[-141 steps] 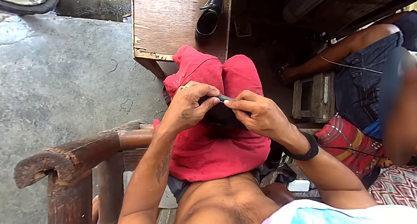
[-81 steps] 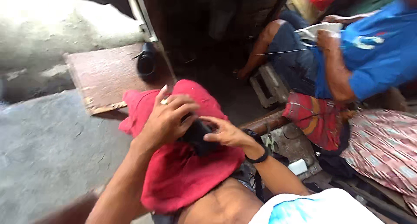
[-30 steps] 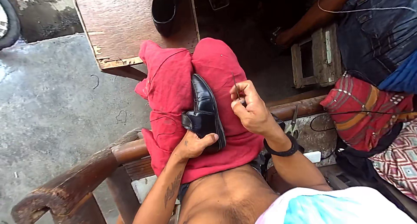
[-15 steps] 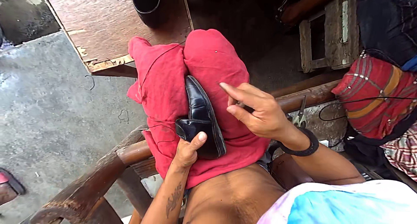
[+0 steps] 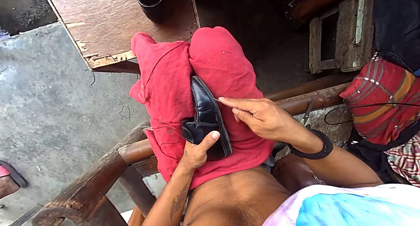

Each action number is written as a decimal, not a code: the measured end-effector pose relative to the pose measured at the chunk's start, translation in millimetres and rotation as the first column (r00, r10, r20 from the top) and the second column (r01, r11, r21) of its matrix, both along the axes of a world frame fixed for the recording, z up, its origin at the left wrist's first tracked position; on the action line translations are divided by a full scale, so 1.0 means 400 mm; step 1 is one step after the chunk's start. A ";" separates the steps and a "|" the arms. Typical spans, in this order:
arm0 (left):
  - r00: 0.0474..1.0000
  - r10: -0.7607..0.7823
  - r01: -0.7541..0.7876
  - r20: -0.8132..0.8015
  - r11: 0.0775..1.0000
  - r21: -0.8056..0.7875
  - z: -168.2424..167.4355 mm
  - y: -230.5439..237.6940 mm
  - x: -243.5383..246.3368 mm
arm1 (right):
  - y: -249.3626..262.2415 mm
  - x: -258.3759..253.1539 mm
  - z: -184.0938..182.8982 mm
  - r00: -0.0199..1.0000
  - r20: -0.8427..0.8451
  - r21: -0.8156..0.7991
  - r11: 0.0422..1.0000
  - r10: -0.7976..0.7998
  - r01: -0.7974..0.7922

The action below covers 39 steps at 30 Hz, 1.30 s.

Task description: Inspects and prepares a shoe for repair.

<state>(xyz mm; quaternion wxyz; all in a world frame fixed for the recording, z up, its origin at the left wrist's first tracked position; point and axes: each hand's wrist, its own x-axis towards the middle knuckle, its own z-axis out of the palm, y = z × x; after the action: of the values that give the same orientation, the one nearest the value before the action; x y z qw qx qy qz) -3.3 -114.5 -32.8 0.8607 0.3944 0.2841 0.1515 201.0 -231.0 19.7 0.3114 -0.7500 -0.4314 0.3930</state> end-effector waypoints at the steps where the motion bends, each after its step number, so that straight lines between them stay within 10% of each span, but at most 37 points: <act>1: 1.000 -0.003 0.003 -0.001 1.000 0.002 -0.001 0.001 0.000 | 0.000 0.002 -0.001 1.000 0.005 -0.001 1.000 0.005 -0.005; 13: 0.988 0.109 -0.093 -0.109 0.985 0.142 0.004 -0.022 0.013 | 0.026 0.067 0.025 0.974 0.122 -0.067 0.981 0.189 -0.182; 22: 0.986 -0.162 0.163 -0.024 0.953 0.257 -0.022 0.007 0.004 | 0.112 0.192 0.073 0.804 0.149 -0.172 0.816 0.576 -0.552; 31: 0.918 -0.284 0.387 -0.278 0.795 0.466 0.012 0.041 -0.002 | 0.255 0.215 0.088 0.809 -0.326 -0.355 0.730 0.489 -0.584; 39: 0.906 -0.334 0.422 -0.261 0.763 0.489 0.047 0.057 0.008 | 0.321 0.172 0.081 0.772 -0.309 -0.409 0.655 0.555 -0.635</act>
<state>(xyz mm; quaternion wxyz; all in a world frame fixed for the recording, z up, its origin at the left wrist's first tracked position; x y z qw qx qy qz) 0.0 -91.8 -14.2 0.7033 0.6783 0.2120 0.0157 269.8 -102.4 51.9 -0.0035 -0.5863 -0.5129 0.6270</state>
